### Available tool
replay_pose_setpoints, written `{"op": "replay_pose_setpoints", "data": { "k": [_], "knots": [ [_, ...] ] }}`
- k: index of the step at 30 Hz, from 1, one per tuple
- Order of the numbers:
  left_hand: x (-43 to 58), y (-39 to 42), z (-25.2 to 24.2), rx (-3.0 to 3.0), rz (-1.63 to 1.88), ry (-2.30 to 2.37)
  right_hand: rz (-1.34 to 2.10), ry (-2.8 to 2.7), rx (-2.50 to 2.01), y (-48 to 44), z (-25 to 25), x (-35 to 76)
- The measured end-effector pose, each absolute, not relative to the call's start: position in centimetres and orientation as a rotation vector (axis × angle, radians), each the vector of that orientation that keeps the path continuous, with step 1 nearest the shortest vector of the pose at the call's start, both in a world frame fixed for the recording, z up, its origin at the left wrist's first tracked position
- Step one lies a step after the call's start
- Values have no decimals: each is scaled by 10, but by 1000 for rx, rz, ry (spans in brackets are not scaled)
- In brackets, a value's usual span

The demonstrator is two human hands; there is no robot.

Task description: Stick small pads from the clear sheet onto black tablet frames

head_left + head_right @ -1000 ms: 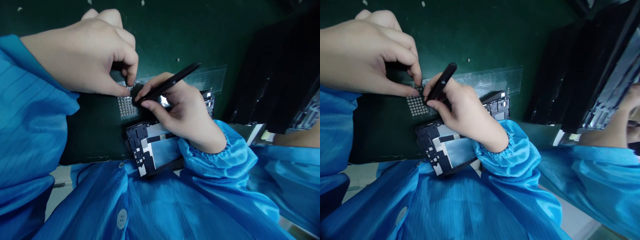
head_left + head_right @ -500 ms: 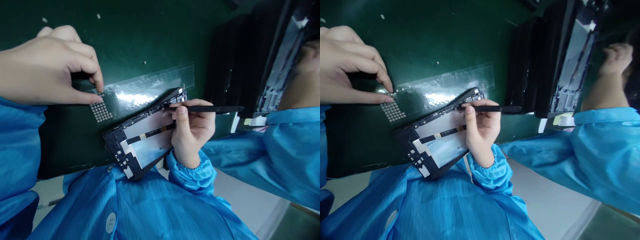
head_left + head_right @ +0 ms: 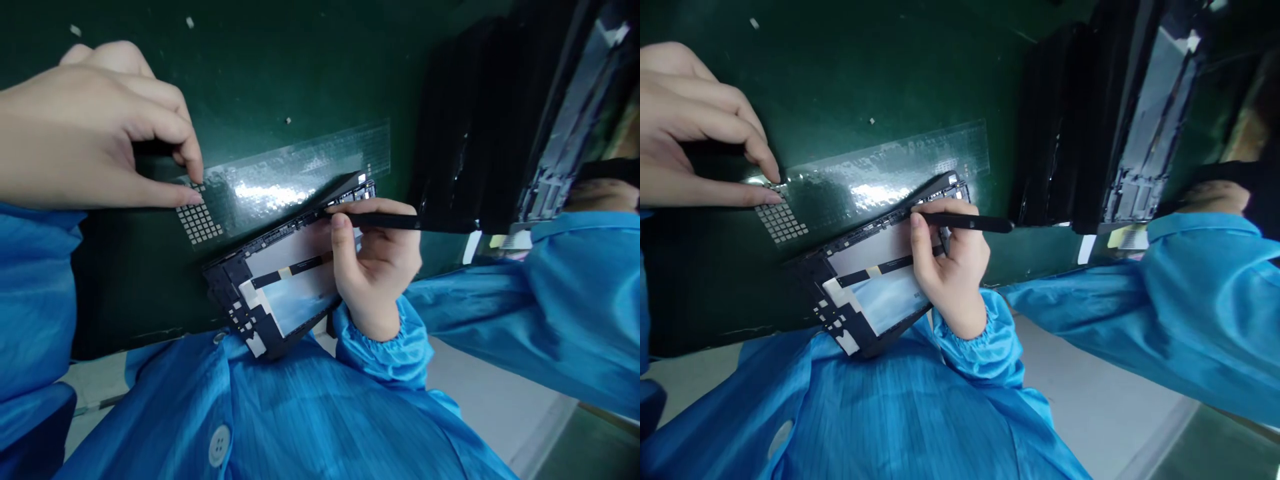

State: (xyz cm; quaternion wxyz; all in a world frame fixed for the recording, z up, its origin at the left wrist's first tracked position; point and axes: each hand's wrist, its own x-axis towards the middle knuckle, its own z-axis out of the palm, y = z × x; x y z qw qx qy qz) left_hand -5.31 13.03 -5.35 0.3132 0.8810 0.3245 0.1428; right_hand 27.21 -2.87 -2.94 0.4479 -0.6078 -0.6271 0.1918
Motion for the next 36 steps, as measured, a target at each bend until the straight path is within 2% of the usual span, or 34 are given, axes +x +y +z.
{"op": "replay_pose_setpoints", "data": {
  "k": [3,6,9,13,22,28,31,33,36],
  "knots": [
    [-48,126,-47,2323,326,917,574,-1622,-1468,-16,-1,260],
    [-41,122,-38,2298,302,941,931,-1808,-1281,13,11,241],
    [-37,121,-32,2286,245,952,1243,-2041,-1106,42,0,226],
    [-36,120,-30,2252,227,947,1340,-2124,-1076,56,-20,221],
    [-23,117,-17,2346,-44,1125,1375,-2076,-1093,49,-15,223],
    [-27,116,-20,2345,54,1045,1325,-2124,-1060,56,-16,222],
    [-30,116,-24,2363,97,1026,1385,-1868,-1141,49,-10,229],
    [-31,117,-26,2360,123,1014,1256,-1600,-1230,37,-7,239],
    [-32,118,-31,2359,162,1016,853,-1249,-1369,10,-10,259]
  ]
}}
